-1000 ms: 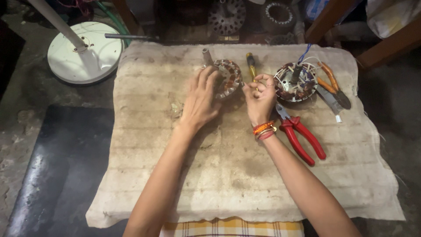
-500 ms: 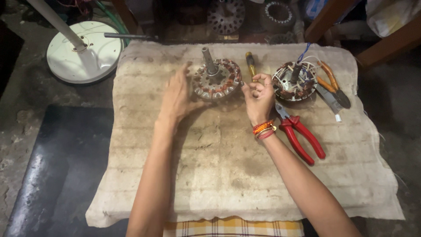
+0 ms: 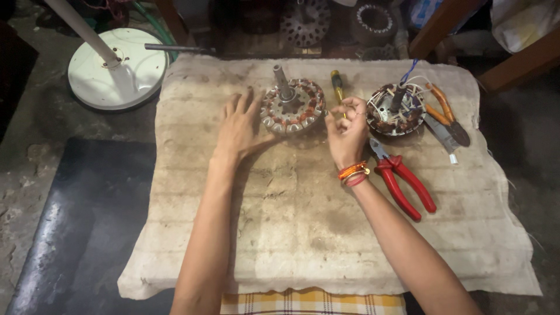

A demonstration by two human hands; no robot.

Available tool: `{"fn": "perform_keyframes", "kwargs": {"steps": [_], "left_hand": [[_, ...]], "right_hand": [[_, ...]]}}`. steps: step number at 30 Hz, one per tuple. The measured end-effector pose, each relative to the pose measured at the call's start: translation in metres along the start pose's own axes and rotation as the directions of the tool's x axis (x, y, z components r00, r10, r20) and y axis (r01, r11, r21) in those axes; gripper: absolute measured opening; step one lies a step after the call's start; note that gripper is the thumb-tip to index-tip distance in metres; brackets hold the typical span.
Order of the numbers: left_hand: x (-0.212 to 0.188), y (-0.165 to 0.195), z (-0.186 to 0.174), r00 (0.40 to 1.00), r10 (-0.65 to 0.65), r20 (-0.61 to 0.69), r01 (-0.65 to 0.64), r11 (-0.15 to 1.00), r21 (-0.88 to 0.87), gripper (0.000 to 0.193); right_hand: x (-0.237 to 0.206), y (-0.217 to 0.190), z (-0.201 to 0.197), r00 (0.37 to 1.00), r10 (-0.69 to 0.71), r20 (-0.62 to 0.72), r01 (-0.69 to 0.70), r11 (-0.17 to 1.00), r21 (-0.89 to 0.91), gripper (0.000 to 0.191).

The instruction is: The person works on a ceiling fan motor armature on a padded workbench, pressing and arranging the copper wire windings around the rotor slots by hand and turning the assembly to reach different sides. They briefly pick up a screwdriver to work near the windings and continue adjusting the wires.

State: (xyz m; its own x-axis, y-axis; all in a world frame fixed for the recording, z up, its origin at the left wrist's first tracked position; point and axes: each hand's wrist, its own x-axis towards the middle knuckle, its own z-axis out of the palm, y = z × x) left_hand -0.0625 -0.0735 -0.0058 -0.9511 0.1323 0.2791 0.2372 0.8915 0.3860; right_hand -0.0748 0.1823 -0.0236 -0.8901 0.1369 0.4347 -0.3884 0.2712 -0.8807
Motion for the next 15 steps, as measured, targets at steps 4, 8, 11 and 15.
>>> {"fn": "perform_keyframes", "kwargs": {"steps": [4, 8, 11, 15], "left_hand": [[0.001, 0.001, -0.001, 1.0, 0.011, 0.019, -0.011, 1.0, 0.004, 0.119], [0.002, 0.004, -0.001, 0.999, -0.041, 0.028, 0.039, 0.996, 0.082, 0.12], [0.004, 0.005, 0.001, 0.999, -0.033, -0.008, 0.034, 0.994, 0.107, 0.125], [0.008, 0.001, 0.003, 0.995, -0.102, 0.019, 0.097, 0.98, 0.171, 0.11]], "right_hand": [[-0.005, -0.009, -0.004, 0.997, -0.062, 0.038, 0.064, 0.996, -0.065, 0.056], [-0.004, -0.008, -0.004, 0.944, -0.267, 0.194, 0.308, 0.925, -0.222, 0.073], [-0.002, -0.004, -0.005, 0.917, -0.182, 0.356, 0.305, 0.894, -0.328, 0.082], [0.002, 0.001, -0.005, 0.907, -0.219, 0.36, 0.351, 0.865, -0.358, 0.091]]}}
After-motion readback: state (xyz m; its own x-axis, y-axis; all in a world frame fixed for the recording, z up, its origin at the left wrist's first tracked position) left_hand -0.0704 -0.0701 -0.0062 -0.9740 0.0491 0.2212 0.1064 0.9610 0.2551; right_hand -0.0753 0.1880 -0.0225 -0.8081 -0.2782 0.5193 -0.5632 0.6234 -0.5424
